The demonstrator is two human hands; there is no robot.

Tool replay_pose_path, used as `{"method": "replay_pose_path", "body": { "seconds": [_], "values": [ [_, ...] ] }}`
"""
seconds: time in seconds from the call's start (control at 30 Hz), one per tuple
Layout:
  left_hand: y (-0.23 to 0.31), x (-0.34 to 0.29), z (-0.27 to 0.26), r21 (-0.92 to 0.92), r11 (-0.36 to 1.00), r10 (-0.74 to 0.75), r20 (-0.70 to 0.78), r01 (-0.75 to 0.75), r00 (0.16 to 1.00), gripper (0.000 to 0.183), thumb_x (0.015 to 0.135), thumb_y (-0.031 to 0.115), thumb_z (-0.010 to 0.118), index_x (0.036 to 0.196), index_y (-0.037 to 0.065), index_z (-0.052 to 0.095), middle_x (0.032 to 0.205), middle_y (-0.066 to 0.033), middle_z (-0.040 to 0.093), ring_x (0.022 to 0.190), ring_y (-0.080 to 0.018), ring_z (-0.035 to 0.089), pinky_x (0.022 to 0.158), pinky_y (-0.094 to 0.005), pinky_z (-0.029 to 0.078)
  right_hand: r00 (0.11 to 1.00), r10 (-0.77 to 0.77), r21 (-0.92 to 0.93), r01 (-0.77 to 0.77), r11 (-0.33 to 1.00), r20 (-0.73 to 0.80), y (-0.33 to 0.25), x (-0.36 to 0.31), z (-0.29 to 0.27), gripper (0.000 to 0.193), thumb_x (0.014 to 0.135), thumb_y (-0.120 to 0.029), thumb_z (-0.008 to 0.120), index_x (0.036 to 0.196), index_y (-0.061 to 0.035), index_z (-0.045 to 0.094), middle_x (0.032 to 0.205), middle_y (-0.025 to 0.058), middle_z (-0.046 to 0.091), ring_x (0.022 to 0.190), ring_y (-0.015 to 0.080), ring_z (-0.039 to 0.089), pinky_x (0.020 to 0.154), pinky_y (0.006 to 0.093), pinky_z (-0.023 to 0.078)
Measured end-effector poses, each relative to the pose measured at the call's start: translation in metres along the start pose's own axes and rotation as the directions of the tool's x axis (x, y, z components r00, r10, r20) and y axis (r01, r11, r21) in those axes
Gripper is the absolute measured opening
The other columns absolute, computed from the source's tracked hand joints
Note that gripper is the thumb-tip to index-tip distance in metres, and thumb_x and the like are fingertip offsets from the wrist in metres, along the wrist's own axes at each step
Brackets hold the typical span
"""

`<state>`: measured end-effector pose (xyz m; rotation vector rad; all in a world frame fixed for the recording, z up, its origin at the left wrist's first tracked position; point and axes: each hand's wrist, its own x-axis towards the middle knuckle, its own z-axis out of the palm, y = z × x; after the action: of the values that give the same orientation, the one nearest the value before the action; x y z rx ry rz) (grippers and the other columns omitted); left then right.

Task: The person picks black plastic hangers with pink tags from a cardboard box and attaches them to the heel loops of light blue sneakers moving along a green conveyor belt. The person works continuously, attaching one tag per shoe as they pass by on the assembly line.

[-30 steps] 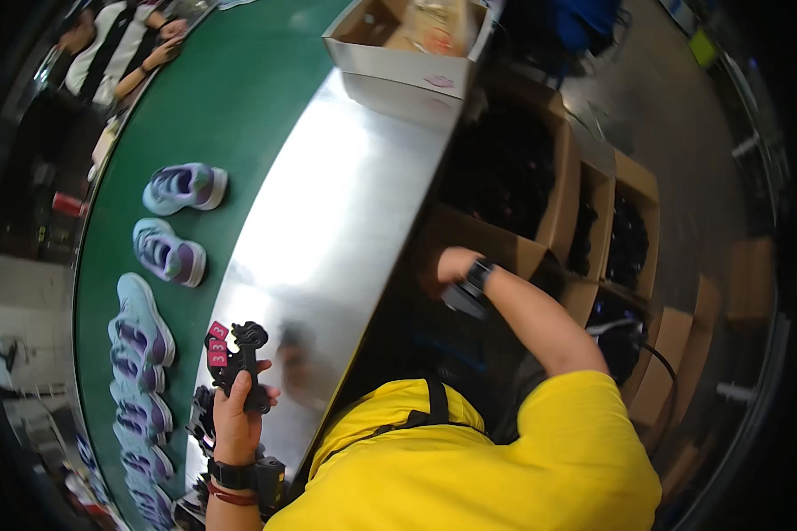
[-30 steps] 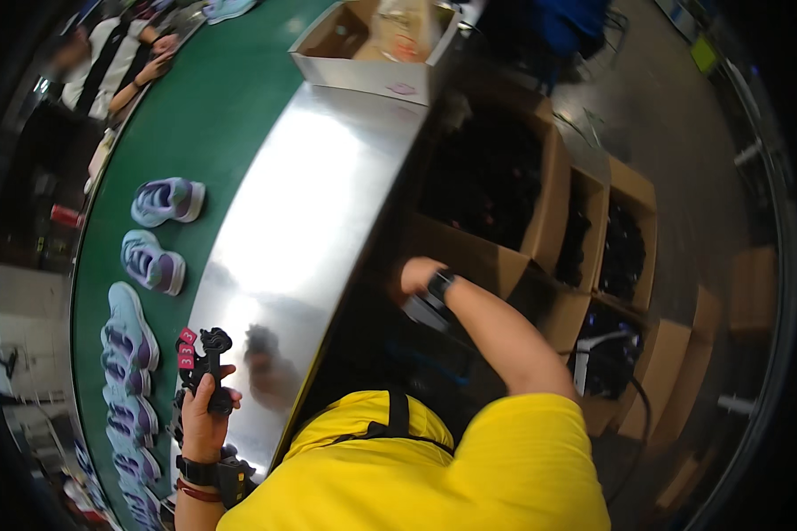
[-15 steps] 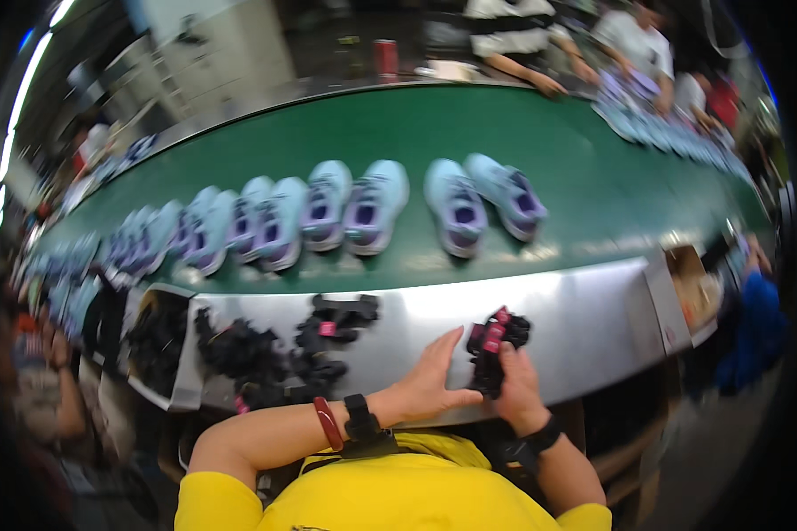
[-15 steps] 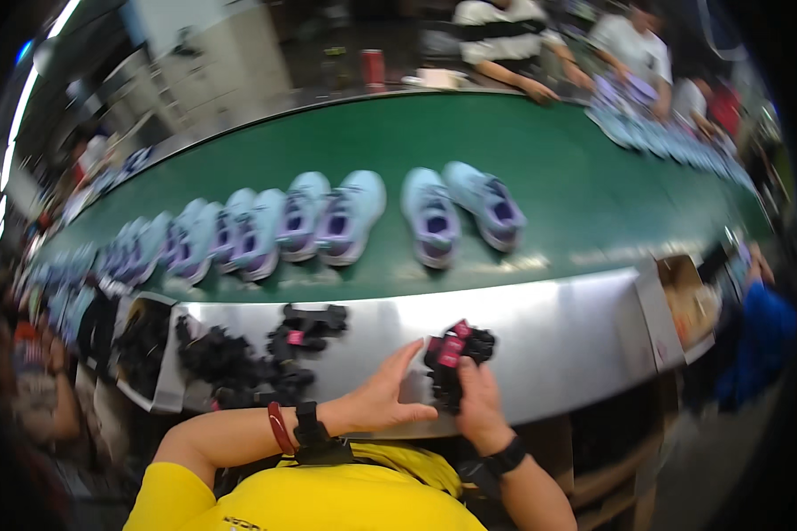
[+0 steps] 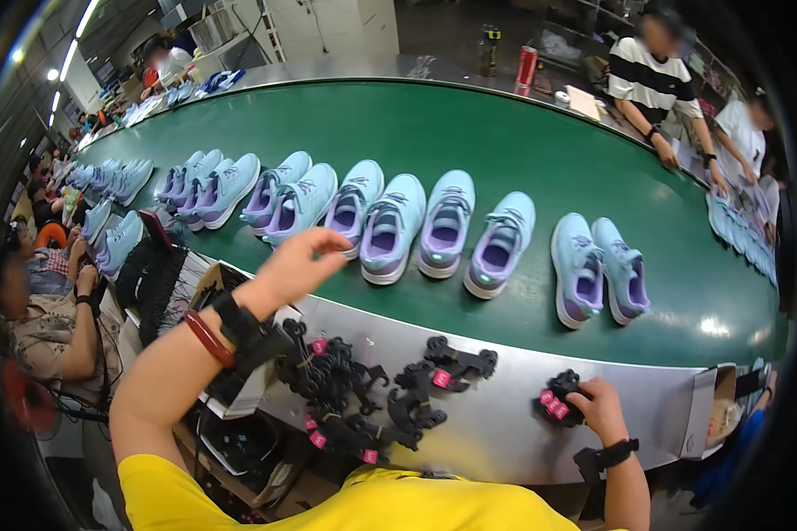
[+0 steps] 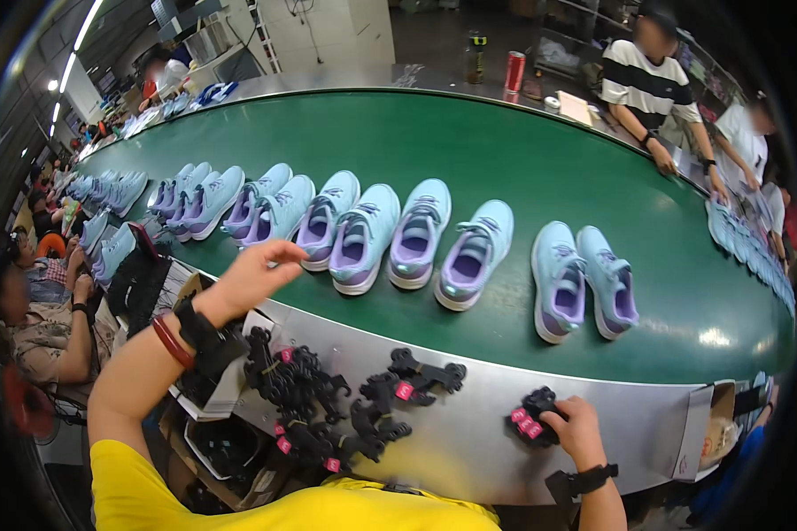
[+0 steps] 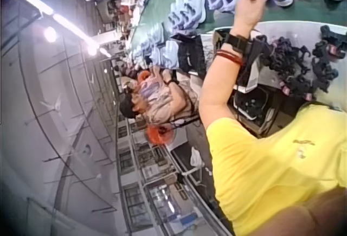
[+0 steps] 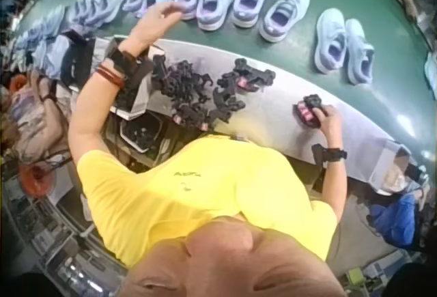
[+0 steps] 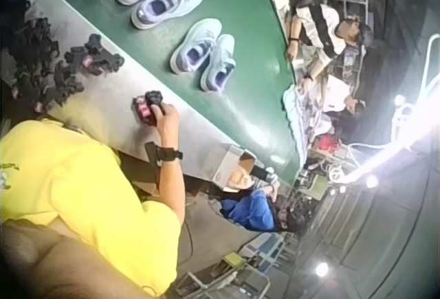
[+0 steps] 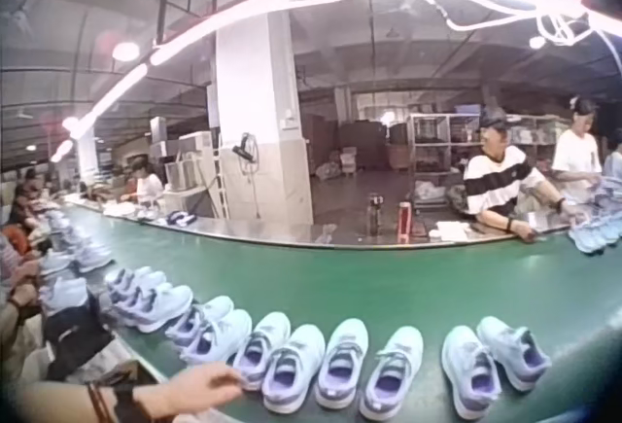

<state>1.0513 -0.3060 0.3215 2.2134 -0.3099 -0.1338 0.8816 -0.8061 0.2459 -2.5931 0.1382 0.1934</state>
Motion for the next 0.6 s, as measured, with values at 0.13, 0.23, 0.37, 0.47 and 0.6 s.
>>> {"method": "replay_pose_path", "body": {
  "seconds": [0.13,0.23,0.37,0.47,0.6],
  "values": [
    [-0.089,0.031,-0.072,0.243,0.953,-0.150,-0.138,0.180,0.979,0.021,0.081,0.010,0.063,0.101,0.002,0.064,0.094,-0.0085,0.066,0.083,-0.0179,0.062,0.076,-0.0305,0.049,0.990,0.121,0.108,-0.129,0.986,0.076,-0.001,0.008,-0.009,0.020,0.074,-0.014,0.069,0.082,0.0037,0.065,0.067,0.0139,0.058,0.060,0.0236,0.054,0.057,0.0337,0.042],
    [-0.136,0.039,-0.114,0.454,0.857,-0.169,-0.199,0.244,0.965,0.023,0.079,0.009,0.065,0.101,0.004,0.064,0.097,-0.0123,0.063,0.085,-0.0280,0.062,0.077,-0.0362,0.050,0.945,0.282,0.182,-0.310,0.933,0.164,-0.008,0.015,-0.019,0.016,0.077,-0.012,0.066,0.082,0.0040,0.064,0.062,0.0061,0.055,0.057,0.0126,0.049,0.054,0.0290,0.039],
    [-0.182,0.046,-0.147,0.707,0.706,-0.046,-0.021,0.047,0.999,0.039,0.076,0.002,0.062,0.114,0.008,0.057,0.111,-0.0123,0.056,0.093,-0.0331,0.060,0.082,-0.0398,0.049,0.911,0.370,0.144,-0.397,0.906,0.181,-0.021,0.020,-0.046,0.016,0.079,-0.011,0.063,0.077,0.0043,0.064,0.061,0.0001,0.054,0.060,0.0056,0.046,0.053,0.0254,0.037],
    [-0.212,0.049,-0.164,0.757,0.652,-0.062,0.111,-0.044,0.992,0.041,0.074,-0.004,0.057,0.113,0.008,0.056,0.113,-0.0124,0.055,0.098,-0.0350,0.057,0.083,-0.0422,0.048,0.919,0.372,0.224,-0.394,0.892,0.133,-0.032,0.026,-0.062,0.019,0.082,-0.011,0.059,0.072,0.0034,0.065,0.061,0.0017,0.056,0.055,0.0065,0.049,0.051,0.0248,0.039],
    [-0.211,0.073,-0.161,0.770,0.630,-0.130,0.231,-0.099,0.964,0.028,0.078,-0.003,0.048,0.103,0.008,0.055,0.107,-0.0123,0.058,0.095,-0.0351,0.059,0.079,-0.0436,0.048,0.884,0.370,0.303,-0.450,0.840,0.287,-0.159,0.077,-0.070,0.024,0.088,-0.014,0.052,0.076,0.0040,0.061,0.061,0.0030,0.054,0.045,0.0122,0.053,0.043,0.0275,0.043]
  ]
}}
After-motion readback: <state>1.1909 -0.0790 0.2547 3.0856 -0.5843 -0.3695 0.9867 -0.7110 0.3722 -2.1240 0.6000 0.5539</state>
